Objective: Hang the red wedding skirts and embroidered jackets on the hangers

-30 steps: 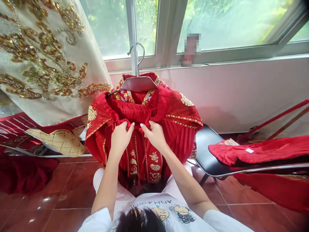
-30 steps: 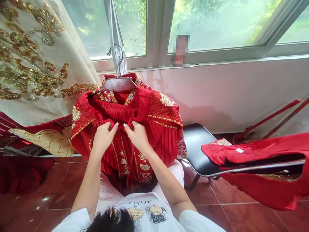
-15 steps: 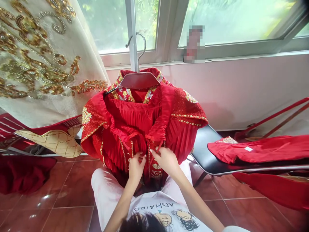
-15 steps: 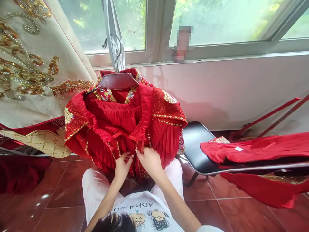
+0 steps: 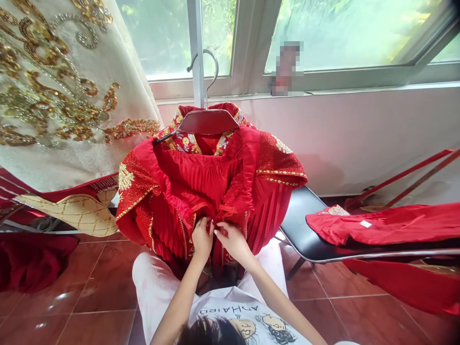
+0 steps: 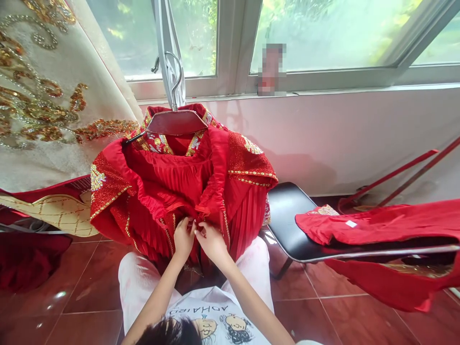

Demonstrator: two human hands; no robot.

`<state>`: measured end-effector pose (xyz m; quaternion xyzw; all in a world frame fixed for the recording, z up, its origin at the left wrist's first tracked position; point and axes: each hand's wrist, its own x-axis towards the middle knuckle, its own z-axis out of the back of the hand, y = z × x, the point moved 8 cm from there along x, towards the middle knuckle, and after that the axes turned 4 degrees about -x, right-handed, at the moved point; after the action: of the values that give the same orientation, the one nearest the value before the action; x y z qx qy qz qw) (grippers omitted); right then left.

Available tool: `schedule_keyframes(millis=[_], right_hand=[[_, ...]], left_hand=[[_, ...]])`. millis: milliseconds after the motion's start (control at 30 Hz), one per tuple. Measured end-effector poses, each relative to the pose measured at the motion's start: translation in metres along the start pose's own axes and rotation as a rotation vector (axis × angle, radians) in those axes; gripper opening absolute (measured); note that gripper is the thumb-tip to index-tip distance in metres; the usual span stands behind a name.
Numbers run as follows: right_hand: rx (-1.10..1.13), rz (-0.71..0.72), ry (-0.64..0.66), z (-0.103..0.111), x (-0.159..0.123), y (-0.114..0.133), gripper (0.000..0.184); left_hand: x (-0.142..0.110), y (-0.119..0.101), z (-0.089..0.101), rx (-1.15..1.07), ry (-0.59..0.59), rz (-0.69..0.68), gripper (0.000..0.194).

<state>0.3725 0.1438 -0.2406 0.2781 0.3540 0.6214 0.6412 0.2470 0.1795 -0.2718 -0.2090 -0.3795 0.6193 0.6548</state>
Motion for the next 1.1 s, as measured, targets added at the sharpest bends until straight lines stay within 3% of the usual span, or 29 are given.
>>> schedule_keyframes(millis=[33,100,433,500,700,867,967,1100], right_hand=[[-0.049,-0.031,-0.118,0.002,0.006,-0.003,0.025],[-0.119,-0.072,-0.216,-0.001,0.017,-0.007,0.025],[-0.441,-0.152,-0.120,-0.007,0.024,-0.001,0.045],[-0.366,-0.133,-0.114,-0.009,0.025,-0.001,0.041],[0.173,-0.049,-0.196,-0.013,0.038,-0.018,0.027],[0.436,-0.072,-0.191,-0.025,0.045,-0.027,0.023],[0.622,-0.122,-0.159,-0.034,0.043,-0.026,0.025],[0.808,-0.175,-0.137,-0.043,0.037,-0.023,0.029]], left_hand=[[-0.001,0.001,0.000,-0.009,0.005,-0.003,0.017],[-0.003,0.002,0.000,-0.027,0.011,-0.006,0.017],[-0.008,0.007,-0.004,-0.109,0.044,-0.017,0.018],[-0.010,0.007,-0.005,-0.123,0.052,-0.020,0.018],[-0.016,0.006,-0.009,-0.143,0.075,-0.042,0.016],[-0.014,0.008,-0.010,-0.123,0.088,-0.043,0.019],[-0.009,0.009,-0.013,0.000,0.116,-0.003,0.032],[-0.002,0.007,-0.016,0.161,0.166,0.054,0.024]])
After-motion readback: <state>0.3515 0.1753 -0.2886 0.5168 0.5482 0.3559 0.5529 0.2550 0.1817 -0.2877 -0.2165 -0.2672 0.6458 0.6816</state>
